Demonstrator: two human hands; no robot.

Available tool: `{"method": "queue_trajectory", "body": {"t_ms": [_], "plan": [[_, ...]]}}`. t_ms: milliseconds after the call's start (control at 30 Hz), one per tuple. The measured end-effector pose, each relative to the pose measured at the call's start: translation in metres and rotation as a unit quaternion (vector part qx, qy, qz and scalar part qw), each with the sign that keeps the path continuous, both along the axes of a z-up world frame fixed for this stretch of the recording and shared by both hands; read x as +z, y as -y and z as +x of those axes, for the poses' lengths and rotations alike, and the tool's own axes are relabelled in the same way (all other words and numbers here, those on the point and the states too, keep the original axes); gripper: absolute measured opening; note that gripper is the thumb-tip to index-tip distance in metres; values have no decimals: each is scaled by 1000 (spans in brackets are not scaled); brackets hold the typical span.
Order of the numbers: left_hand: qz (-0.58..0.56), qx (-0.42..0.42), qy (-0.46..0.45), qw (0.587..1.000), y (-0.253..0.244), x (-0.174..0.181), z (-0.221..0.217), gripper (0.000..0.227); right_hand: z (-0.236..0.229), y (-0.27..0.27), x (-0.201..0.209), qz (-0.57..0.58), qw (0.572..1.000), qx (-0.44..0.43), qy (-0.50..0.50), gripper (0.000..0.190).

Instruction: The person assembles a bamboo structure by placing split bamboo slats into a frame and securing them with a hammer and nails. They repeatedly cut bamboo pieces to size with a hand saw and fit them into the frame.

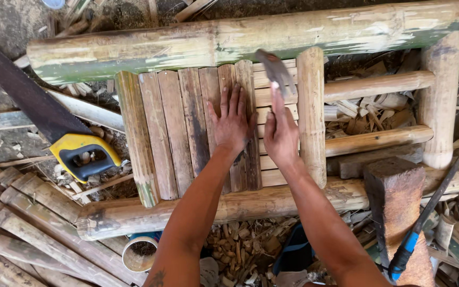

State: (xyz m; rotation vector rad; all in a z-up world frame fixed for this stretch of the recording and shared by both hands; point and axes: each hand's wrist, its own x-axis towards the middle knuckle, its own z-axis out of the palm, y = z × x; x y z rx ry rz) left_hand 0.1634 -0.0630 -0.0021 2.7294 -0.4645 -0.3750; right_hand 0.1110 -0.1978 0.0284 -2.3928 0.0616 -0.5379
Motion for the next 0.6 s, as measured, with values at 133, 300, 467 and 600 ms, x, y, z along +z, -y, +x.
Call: {"method": "queue_trajectory", "body": {"t_ms": [133,300,467,600], "plan": [[15,2,6,1000,-2,0,-6,76,4,5,9,-12,988,-6,-152,75],[20,-4,-12,1000,1,0,-2,78,5,14,18,-5,989,27,146,80],[13,5,-11,1000,0,4,0,76,10,4,16,-69,993,26,-90,82],[24,0,-8,1000,0,0,-1,77,10,3,14,-22,999,12,-36,76]]}}
